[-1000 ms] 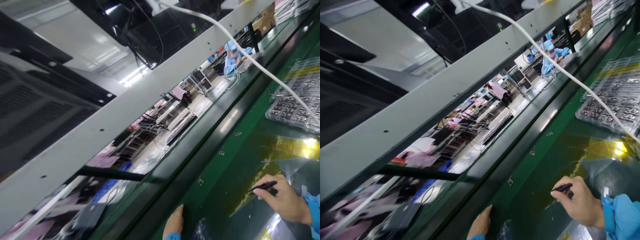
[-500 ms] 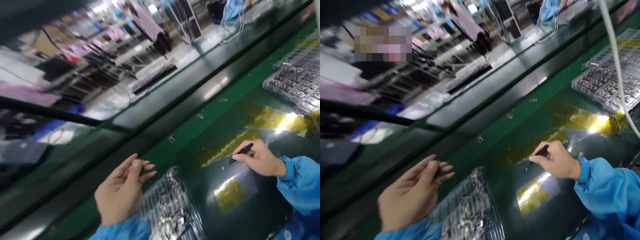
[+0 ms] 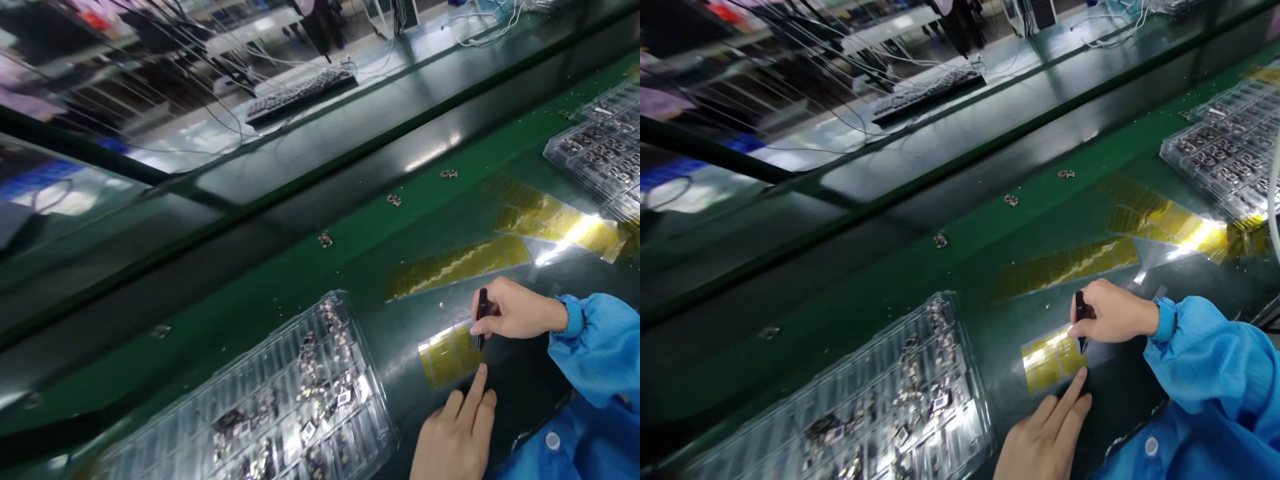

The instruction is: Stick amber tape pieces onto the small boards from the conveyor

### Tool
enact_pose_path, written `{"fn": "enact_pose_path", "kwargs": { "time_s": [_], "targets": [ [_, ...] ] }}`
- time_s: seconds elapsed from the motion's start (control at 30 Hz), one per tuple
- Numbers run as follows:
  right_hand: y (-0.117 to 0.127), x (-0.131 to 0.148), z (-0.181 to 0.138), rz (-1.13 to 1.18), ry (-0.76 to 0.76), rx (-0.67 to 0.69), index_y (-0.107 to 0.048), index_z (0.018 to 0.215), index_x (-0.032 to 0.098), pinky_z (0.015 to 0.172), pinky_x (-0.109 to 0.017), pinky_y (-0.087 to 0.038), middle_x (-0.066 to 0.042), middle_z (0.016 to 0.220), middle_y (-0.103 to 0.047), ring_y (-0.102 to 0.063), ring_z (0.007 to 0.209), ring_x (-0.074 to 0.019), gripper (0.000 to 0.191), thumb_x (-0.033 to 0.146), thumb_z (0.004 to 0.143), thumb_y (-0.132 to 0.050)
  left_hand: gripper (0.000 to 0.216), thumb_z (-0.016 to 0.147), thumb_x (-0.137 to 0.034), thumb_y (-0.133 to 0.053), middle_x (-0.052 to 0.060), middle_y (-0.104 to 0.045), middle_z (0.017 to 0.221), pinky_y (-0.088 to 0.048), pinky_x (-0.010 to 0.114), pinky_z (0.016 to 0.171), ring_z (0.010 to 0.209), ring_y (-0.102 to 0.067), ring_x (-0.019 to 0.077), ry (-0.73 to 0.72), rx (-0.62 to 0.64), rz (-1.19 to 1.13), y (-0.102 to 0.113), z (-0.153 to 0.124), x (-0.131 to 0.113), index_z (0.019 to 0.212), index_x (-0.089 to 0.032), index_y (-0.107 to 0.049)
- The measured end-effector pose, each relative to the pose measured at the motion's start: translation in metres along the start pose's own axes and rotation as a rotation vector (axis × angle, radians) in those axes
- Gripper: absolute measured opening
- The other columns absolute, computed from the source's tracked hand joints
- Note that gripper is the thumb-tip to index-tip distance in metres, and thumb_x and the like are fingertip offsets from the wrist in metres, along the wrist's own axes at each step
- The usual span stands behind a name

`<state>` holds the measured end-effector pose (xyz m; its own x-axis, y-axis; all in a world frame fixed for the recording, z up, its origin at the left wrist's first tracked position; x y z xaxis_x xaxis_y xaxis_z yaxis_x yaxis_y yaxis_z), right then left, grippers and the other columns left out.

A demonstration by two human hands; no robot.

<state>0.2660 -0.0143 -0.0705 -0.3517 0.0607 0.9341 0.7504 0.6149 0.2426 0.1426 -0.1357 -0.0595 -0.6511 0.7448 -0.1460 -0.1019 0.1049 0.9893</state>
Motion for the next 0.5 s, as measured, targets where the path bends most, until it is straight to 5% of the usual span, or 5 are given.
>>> {"fn": "enact_pose_path", "kwargs": {
  "time_s": [0.5],
  "targets": [
    [-0.0067, -0.0063, 0.0000, 0.329, -0.100, 0.038, -0.054, 0.063, 0.015, 0.044, -0.020, -0.045, 0.004, 0.049, -0.056, -0.060, 0.046, -0.0122, 0.013, 0.022, 0.068, -0.064, 0.025, 0.081, -0.006, -0.043, 0.008, -0.054, 0.128, -0.051, 0.027, 0.050, 0.064, -0.057, 0.0159, 0.047, 0.049, 0.010, -0.0086, -0.0002, 0.0015, 0.097, -0.016, -0.061]
  ]
}}
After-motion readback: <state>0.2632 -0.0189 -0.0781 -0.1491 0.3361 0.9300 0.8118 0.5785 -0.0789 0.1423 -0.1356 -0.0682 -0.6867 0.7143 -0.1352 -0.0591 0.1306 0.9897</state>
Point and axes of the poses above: each hand's wrist, its own z-axis towards the middle knuckle, its own y-axis out of the back of the hand, x = y × z, the point moved 5 cm from there along z, towards the middle knuckle
